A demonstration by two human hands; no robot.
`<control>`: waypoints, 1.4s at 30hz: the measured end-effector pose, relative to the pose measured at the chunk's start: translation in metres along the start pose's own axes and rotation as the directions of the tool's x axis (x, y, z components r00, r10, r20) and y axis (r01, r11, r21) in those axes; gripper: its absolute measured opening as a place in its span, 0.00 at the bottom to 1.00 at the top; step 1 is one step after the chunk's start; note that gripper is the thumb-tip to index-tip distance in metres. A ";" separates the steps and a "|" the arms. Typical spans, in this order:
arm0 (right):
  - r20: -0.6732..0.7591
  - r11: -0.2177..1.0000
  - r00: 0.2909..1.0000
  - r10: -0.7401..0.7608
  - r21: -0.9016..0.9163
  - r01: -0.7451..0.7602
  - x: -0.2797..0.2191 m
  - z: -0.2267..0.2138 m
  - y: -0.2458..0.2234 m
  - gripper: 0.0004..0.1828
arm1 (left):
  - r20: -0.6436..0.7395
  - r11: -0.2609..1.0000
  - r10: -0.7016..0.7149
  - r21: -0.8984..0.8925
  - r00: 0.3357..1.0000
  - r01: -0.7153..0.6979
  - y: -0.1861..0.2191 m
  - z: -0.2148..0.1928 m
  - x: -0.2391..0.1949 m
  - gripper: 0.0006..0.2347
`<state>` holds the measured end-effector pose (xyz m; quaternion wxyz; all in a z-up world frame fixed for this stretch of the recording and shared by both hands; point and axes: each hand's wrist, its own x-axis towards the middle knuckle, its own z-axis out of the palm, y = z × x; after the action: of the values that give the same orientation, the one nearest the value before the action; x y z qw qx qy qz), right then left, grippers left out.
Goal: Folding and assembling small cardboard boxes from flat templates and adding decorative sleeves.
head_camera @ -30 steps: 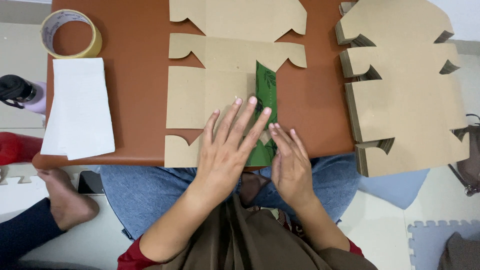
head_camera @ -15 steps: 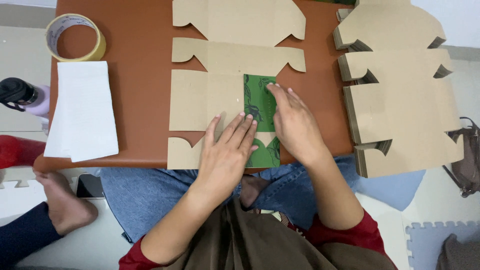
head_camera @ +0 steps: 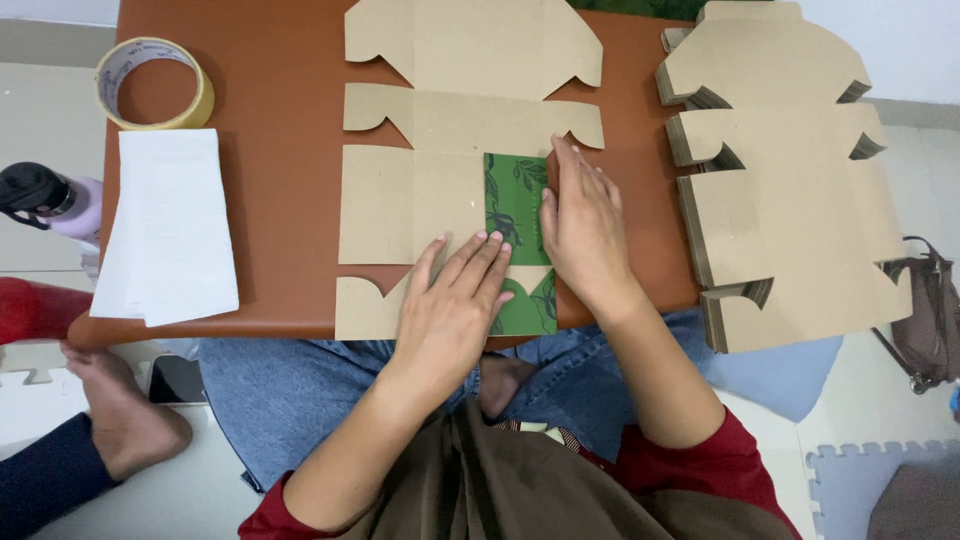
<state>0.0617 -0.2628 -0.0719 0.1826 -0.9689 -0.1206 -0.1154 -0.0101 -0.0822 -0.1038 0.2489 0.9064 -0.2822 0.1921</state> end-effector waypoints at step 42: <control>0.079 0.985 0.992 -0.100 0.150 0.087 0.030 0.014 0.001 0.25 | 0.021 0.996 0.085 0.021 0.996 -0.086 0.022 -0.002 -0.033 0.25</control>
<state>0.0932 -0.2525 -0.0769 0.2423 -0.9502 -0.1820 -0.0729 -0.0487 -0.0829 -0.1104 0.2277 0.8981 -0.3211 0.1964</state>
